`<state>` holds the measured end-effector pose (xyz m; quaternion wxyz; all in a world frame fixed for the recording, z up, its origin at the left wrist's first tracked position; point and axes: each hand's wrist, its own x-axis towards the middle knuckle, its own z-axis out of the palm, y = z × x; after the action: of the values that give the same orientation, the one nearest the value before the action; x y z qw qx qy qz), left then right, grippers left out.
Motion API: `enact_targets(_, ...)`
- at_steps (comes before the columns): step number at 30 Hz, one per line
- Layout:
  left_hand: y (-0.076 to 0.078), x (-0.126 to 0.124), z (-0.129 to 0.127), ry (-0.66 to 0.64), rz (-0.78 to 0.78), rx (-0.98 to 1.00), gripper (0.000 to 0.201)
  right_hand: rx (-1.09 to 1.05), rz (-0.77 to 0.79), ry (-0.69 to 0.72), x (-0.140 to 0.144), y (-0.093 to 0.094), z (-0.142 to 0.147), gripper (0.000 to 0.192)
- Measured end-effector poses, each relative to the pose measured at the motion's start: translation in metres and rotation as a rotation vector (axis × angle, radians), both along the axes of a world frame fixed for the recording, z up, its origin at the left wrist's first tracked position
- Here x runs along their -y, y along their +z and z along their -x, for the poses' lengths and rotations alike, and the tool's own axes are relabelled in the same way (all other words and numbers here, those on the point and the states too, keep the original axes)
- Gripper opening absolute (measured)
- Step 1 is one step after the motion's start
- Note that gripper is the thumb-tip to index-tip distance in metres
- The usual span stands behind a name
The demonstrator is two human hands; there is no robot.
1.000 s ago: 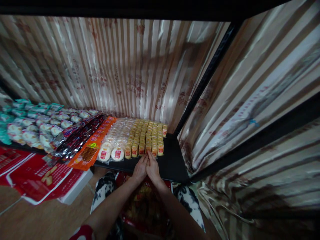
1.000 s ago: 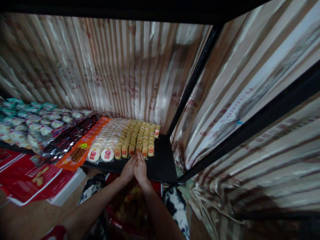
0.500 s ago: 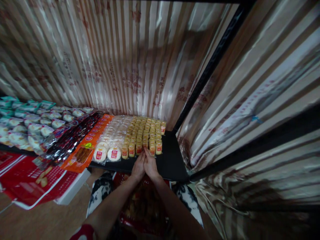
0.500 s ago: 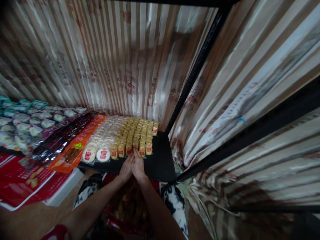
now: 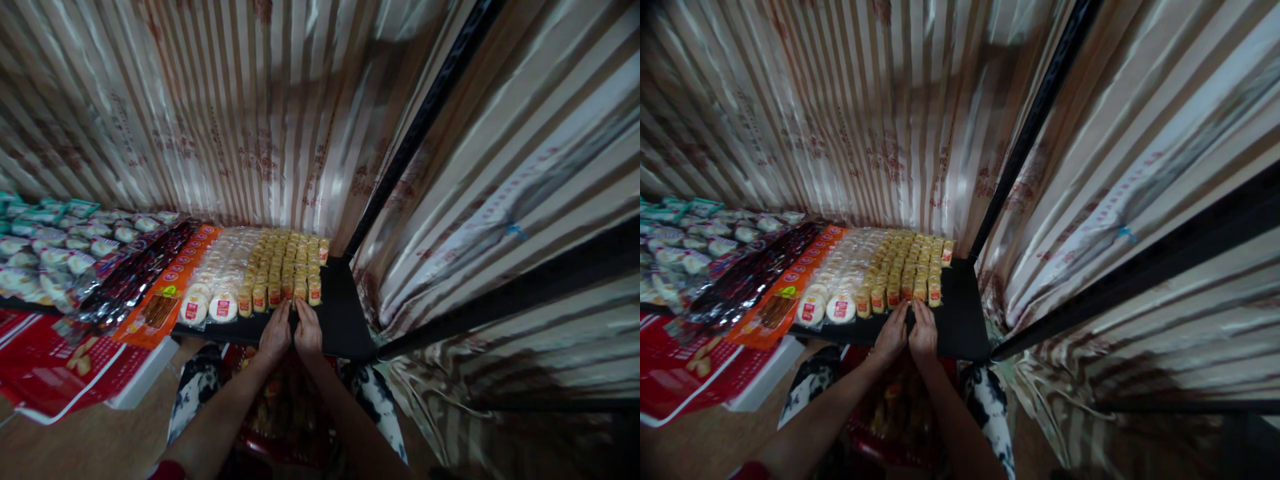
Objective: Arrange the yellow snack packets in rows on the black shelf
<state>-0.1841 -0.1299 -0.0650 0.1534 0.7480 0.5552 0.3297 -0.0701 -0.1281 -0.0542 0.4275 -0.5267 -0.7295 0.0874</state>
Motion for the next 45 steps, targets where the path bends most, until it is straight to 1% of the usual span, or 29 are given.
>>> enact_targets(4,0.000,0.001,0.000,0.000,-0.011,-0.002,0.057,-0.034,-0.012,0.039,-0.008,0.001,-0.002,0.060)
enact_targets(8,0.002,0.003,0.000,-0.006,-0.041,-0.020,0.054,-0.059,-0.024,0.070,-0.010,0.001,-0.007,0.060)
enact_targets(13,0.006,0.003,-0.001,-0.086,-0.124,-0.056,0.046,-0.117,0.019,0.068,-0.010,0.006,-0.008,0.060)
enact_targets(18,0.017,0.001,-0.012,-0.207,-0.176,-0.107,0.037,-0.184,0.125,0.048,-0.014,0.014,-0.008,0.057)
enact_targets(19,0.019,0.000,-0.015,-0.205,-0.177,-0.116,0.037,-0.188,0.144,0.041,-0.015,0.016,-0.009,0.056)
enact_targets(23,0.023,-0.001,-0.025,-0.128,-0.140,-0.119,0.038,-0.143,0.167,0.033,-0.016,0.025,-0.010,0.052)
enact_targets(27,0.021,-0.001,-0.026,-0.132,-0.127,-0.119,0.039,-0.093,0.113,0.038,-0.006,0.030,-0.015,0.052)
enact_targets(29,0.019,-0.002,-0.026,-0.126,-0.126,-0.126,0.040,-0.100,0.054,-0.014,-0.001,0.029,-0.021,0.051)
enact_targets(31,0.017,-0.002,-0.026,-0.116,-0.118,-0.146,0.044,-0.107,0.012,-0.102,-0.001,0.025,-0.027,0.051)
enact_targets(33,0.015,-0.002,-0.027,-0.111,-0.112,-0.168,0.047,-0.099,0.006,-0.167,-0.006,0.019,-0.032,0.052)
enact_targets(34,0.014,-0.002,-0.027,-0.108,-0.112,-0.176,0.047,-0.094,0.012,-0.178,-0.010,0.016,-0.034,0.052)
enact_targets(39,0.012,-0.001,-0.028,-0.080,-0.134,-0.174,0.048,-0.121,0.017,-0.147,-0.028,0.005,-0.038,0.055)
enact_targets(45,0.011,-0.002,-0.029,-0.070,-0.132,-0.183,0.049,-0.155,0.020,-0.112,-0.031,0.002,-0.037,0.058)
